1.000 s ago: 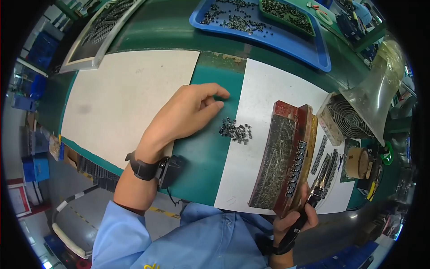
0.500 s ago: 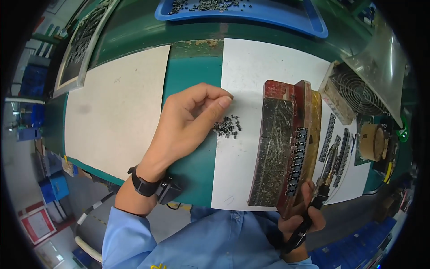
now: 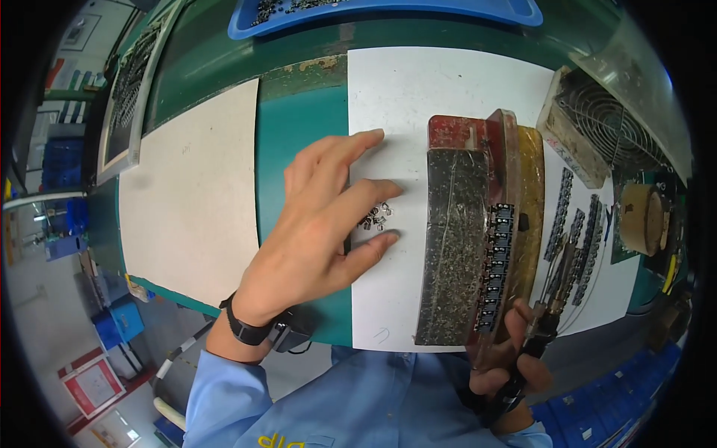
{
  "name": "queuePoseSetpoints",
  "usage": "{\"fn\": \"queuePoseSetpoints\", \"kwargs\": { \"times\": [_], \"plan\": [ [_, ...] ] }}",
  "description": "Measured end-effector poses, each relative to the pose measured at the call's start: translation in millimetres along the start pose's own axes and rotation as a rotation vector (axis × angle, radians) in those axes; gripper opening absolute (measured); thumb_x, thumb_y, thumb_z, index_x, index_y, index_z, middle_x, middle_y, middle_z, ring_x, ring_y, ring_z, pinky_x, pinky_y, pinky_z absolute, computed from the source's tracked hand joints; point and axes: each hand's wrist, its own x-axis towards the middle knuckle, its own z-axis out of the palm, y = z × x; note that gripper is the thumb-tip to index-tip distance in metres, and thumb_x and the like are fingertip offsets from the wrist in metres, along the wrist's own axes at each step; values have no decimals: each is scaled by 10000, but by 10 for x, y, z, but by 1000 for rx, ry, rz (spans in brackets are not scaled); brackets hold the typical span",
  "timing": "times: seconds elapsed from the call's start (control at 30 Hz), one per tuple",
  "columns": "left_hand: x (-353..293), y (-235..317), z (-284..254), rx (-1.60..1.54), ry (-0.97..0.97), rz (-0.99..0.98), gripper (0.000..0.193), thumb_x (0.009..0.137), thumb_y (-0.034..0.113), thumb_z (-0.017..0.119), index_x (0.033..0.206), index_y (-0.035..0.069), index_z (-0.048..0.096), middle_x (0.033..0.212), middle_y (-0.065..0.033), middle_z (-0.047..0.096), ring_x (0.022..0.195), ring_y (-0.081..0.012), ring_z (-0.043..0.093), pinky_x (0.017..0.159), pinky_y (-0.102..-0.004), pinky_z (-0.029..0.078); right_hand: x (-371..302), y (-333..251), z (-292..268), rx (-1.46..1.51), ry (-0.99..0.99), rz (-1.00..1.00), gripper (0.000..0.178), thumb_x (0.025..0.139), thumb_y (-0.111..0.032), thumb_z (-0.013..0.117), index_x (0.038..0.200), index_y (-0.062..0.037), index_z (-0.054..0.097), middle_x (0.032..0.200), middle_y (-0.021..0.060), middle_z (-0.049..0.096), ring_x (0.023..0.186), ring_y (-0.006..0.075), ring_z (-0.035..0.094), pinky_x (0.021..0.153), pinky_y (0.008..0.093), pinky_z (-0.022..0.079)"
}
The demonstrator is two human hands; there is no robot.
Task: Soldering electronic components onto a metal strip at an assembly station.
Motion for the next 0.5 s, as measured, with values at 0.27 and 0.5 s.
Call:
{"fn": "queuePoseSetpoints", "kwargs": {
  "times": [0.27,0.5],
  "plan": [
    [40,12,-26,24,-78,21,273,639,65,701,896,60,610,1255,-140,451,1113,-339,403,926,-410,333,26,-119,195,293,89,107,611,757,-71,448,1345,-123,292,1357,15,358,1230,198,340,786,289,472],
    [1,-24,-7,-1,-30,110,172,688,68,674,845,43,608,1192,-129,506,1088,-324,437,905,-386,354,208,-110,227,-87,79,-131,437,853,-94,483,1267,-106,344,1201,79,515,1141,253,467,845,279,449]
  ]
}}
